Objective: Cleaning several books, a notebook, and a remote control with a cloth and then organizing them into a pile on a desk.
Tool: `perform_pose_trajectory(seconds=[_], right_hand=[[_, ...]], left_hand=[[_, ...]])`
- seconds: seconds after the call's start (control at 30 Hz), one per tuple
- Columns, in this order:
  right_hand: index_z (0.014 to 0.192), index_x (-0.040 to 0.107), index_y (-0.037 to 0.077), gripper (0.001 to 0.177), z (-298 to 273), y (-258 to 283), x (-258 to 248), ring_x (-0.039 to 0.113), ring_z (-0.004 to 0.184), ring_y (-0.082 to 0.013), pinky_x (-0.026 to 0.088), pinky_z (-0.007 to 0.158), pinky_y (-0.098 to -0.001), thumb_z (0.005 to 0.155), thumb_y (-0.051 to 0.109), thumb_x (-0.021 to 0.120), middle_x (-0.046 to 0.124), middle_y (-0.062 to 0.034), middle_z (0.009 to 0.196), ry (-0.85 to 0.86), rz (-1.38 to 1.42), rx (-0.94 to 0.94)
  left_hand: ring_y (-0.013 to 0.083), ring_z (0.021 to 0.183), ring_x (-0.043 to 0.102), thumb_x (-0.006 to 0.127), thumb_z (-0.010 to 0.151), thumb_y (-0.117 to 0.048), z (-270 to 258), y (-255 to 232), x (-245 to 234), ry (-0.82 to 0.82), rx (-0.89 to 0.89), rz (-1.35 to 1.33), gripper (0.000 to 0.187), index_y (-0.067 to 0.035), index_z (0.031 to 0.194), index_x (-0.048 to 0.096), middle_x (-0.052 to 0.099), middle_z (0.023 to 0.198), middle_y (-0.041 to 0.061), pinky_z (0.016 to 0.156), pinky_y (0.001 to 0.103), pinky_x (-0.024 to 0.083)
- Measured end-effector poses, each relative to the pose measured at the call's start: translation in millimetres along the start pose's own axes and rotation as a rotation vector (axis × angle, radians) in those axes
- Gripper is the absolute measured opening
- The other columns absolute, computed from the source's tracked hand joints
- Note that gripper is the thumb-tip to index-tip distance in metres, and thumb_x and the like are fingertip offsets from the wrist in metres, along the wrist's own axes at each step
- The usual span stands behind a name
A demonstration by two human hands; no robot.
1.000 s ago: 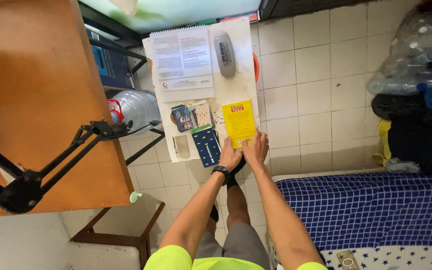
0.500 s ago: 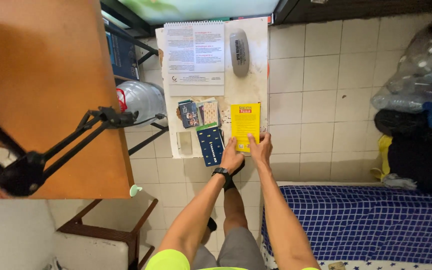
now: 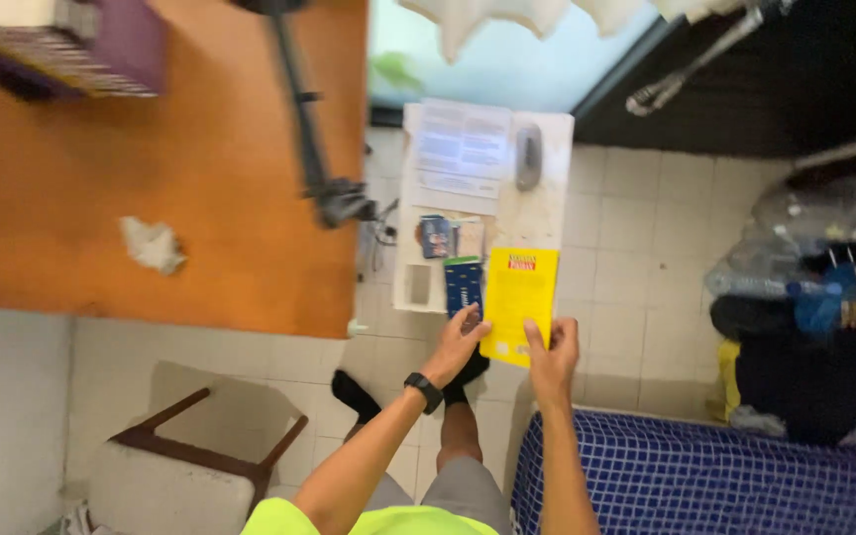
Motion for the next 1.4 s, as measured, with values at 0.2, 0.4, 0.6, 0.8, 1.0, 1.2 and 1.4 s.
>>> perform_pose_trajectory(seconds=[0.2, 0.4, 0.6, 0.8, 1.0, 1.2, 1.4], right_hand=[[0.1, 0.05, 0.007, 0.023, -129, 103, 81, 0.055, 0.076, -0.0056, 0.047, 0.067, -0.0225, 0.097, 0.012, 0.073, 0.059, -0.001, 0.086, 0.124, 0.162, -0.001], [0.099, 0.053, 0.006, 0.022, -245, 134, 237, 0.07, 0.079, -0.0166, 0.057, 0.066, -0.0327, 0.09, 0.013, 0.071, 0.071, -0.0108, 0.094, 0.326, 0.446, 0.337], [0.105, 0.053, 0.008, 0.024, -314, 133, 392, 0.07, 0.084, -0.0145, 0.057, 0.072, -0.0311, 0.093, 0.019, 0.071, 0.069, -0.01, 0.095, 0.653, 0.42, 0.385], [0.118, 0.066, 0.007, 0.034, -315, 205, 483, 0.072, 0.081, -0.0174, 0.057, 0.071, -0.0316, 0.1, 0.036, 0.062, 0.076, -0.0112, 0.094, 0.803, -0.321, -0.029], [0.128, 0.069, 0.01, 0.038, -266, 220, 562, 0.068, 0.095, -0.0381, 0.054, 0.078, -0.0474, 0.097, 0.031, 0.066, 0.069, -0.0153, 0.113, 0.604, -0.742, -0.579], [0.121, 0.072, 0.014, 0.039, -227, 193, 641, 0.066, 0.096, -0.0384, 0.051, 0.076, -0.0534, 0.084, 0.026, 0.073, 0.064, -0.0176, 0.119, 0.415, -0.926, -0.838], [0.111, 0.069, 0.007, 0.013, -169, 114, 670, 0.065, 0.099, -0.036, 0.055, 0.082, -0.0477, 0.1, 0.013, 0.068, 0.061, -0.0177, 0.118, 0.545, -0.719, -0.632]], left_hand=[[0.0207, 0.109, 0.067, 0.06, 0.095, -0.046, -130, -94, -126, 0.124, -0.211, -0.323, 0.059, -0.008, 0.139, 0.055, 0.069, 0.118, 0.01, 0.096, 0.036, 0.054], [0.0213, 0.124, 0.061, 0.06, 0.1, -0.047, -224, -108, -285, 0.167, -0.045, -0.926, 0.063, -0.002, 0.143, 0.053, 0.067, 0.134, 0.007, 0.108, 0.038, 0.047], [0.0309, 0.117, 0.066, 0.062, 0.096, -0.036, -266, -86, -424, 0.093, -0.025, -1.119, 0.054, -0.004, 0.139, 0.054, 0.065, 0.133, 0.016, 0.103, 0.045, 0.052], [0.0291, 0.116, 0.066, 0.062, 0.1, -0.03, -279, -76, -543, -0.221, 0.089, -1.149, 0.053, 0.0, 0.142, 0.05, 0.066, 0.13, 0.018, 0.101, 0.045, 0.053], [0.0261, 0.12, 0.061, 0.059, 0.105, -0.031, -278, -90, -607, -0.237, 0.227, -1.135, 0.051, -0.001, 0.144, 0.048, 0.062, 0.131, 0.016, 0.099, 0.042, 0.051], [0.024, 0.124, 0.059, 0.059, 0.101, -0.035, -261, -128, -648, -0.321, 0.189, -1.102, 0.055, -0.004, 0.145, 0.047, 0.06, 0.135, 0.011, 0.103, 0.041, 0.05], [0.0262, 0.126, 0.059, 0.057, 0.105, -0.044, -217, -124, -682, -0.246, 0.209, -1.064, 0.061, 0.0, 0.147, 0.048, 0.058, 0.134, 0.017, 0.104, 0.043, 0.05]])
Point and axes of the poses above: each hand's wrist, its own z-axis towards the middle knuckle, its own x-axis out of the palm, y = z × x, the point moved 8 cm from there along z, towards the middle knuckle
